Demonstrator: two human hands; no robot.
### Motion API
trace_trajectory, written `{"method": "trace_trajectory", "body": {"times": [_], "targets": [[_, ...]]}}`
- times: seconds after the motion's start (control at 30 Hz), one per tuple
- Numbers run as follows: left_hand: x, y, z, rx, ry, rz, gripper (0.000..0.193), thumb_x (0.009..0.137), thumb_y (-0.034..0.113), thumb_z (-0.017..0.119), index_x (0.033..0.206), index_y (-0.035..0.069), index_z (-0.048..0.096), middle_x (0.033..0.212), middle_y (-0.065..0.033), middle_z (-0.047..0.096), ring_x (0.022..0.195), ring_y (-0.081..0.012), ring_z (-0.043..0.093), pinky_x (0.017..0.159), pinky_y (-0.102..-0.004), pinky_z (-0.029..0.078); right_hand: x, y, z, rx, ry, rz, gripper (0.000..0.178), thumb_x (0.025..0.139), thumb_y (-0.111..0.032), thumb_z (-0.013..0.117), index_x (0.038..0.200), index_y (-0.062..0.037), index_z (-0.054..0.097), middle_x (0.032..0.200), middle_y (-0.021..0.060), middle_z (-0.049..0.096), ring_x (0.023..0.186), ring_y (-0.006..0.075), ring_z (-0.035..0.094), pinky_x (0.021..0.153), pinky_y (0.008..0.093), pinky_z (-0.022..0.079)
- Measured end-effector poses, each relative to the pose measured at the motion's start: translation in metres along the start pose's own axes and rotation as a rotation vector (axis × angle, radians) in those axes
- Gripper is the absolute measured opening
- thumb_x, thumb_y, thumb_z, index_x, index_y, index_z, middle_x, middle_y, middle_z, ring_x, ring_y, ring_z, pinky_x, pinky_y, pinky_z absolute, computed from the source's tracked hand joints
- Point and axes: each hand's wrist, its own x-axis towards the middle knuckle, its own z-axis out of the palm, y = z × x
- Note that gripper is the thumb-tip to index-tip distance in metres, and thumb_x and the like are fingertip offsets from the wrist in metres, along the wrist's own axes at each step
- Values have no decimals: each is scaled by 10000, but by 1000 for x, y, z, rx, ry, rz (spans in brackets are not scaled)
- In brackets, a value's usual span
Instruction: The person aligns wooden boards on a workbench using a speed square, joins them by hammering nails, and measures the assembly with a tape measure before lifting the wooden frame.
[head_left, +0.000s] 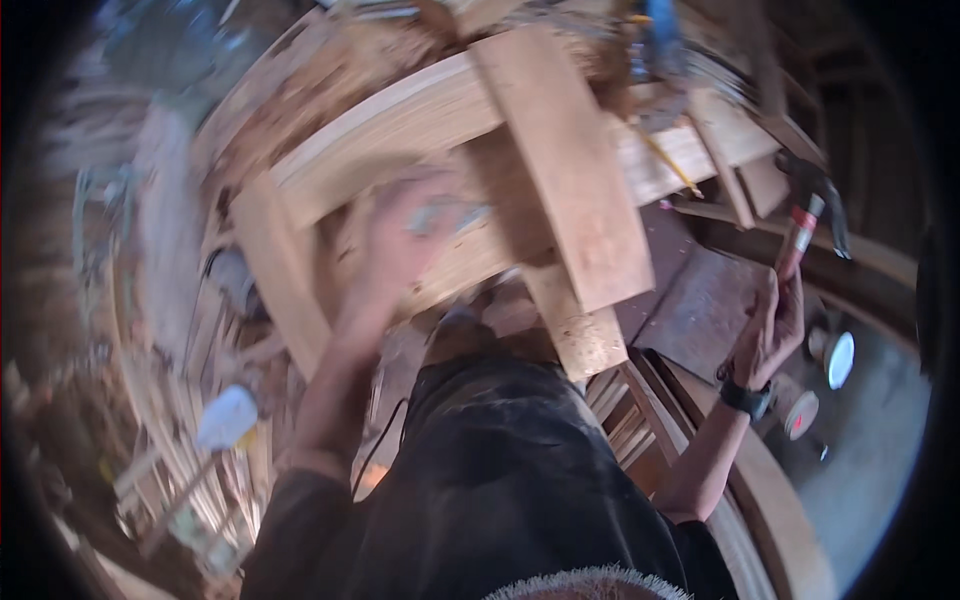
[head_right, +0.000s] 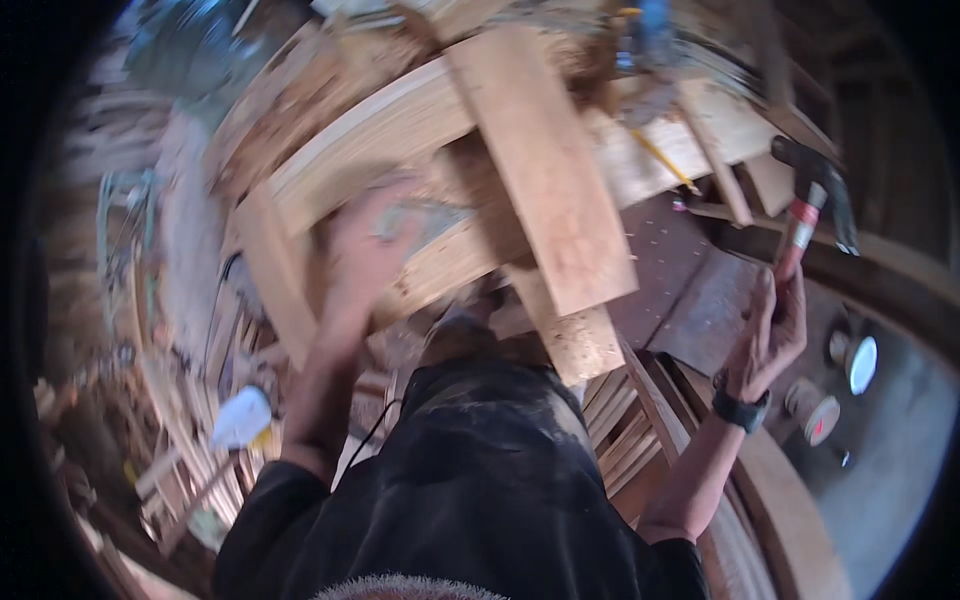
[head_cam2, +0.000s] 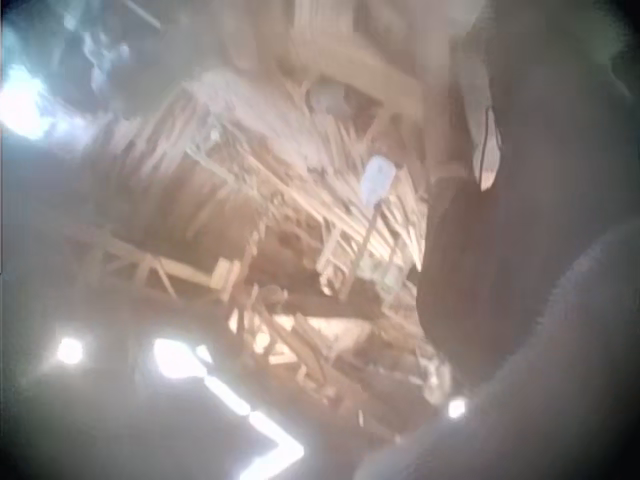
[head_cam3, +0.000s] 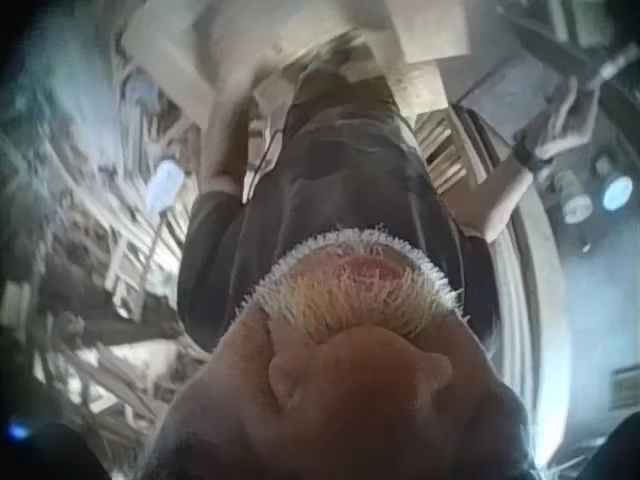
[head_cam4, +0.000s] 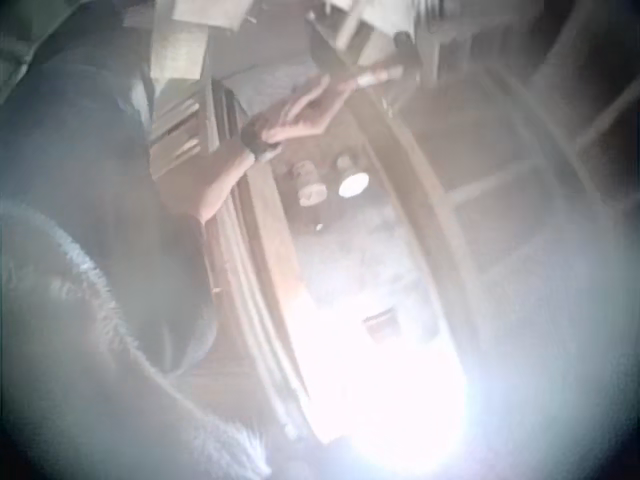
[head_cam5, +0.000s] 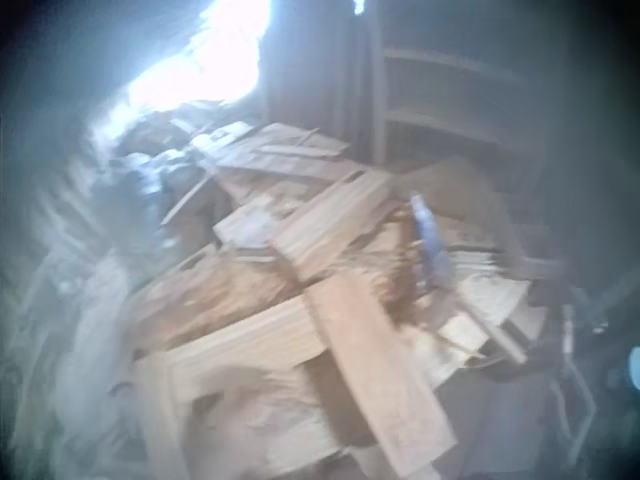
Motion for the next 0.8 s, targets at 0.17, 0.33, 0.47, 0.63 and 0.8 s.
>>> {"method": "trace_trajectory", "body": {"times": [0.17, 0.33, 0.47, 0.63, 0.8], "targets": [[-45, 37, 48, -175, -322, -9, 276, 902, 50, 765, 1175, 88, 742, 1161, -99, 771, 1061, -267, 739, 934, -368, 584, -9, -14, 47, 58, -216, 63, 276, 1016, -184, 740, 1231, -17, 692, 755, -65, 556, 628, 20, 454, 555, 203, 338], [-48, 11, 21, -234, -288, -130, 188, 952, 77, 738, 1139, 76, 756, 1126, -95, 781, 1031, -240, 750, 913, -348, 586, -25, -47, 110, 290, -539, 303, 208, 1054, -216, 681, 1173, -47, 654, 765, -61, 547, 606, 16, 452, 530, 189, 371], [-6, -12, -40, -120, 25, -261, 172, 995, 110, 694, 1140, 44, 758, 1139, -91, 782, 1063, -182, 728, 952, -333, 558, -42, -42, 135, 384, -614, 363, 224, 1060, -222, 673, 1194, -50, 621, 811, -46, 558, 620, 22, 481, 530, 198, 398], [35, -97, -106, 50, 274, -276, 217, 990, 127, 685, 1173, 33, 753, 1094, -126, 784, 1010, -207, 744, 928, -350, 571, -46, -36, 150, 185, -614, 235, 216, 1061, -236, 672, 1154, -50, 614, 771, -31, 545, 586, 43, 491, 515, 222, 399], [77, -158, -135, 201, 56, -367, 283, 956, 208, 734, 1185, 44, 755, 1153, -150, 771, 1080, -268, 731, 966, -364, 561, -46, -44, 159, 150, -579, 224, 196, 1057, -211, 664, 1144, -44, 608, 760, -28, 541, 567, 45, 498, 510, 224, 405]]}}
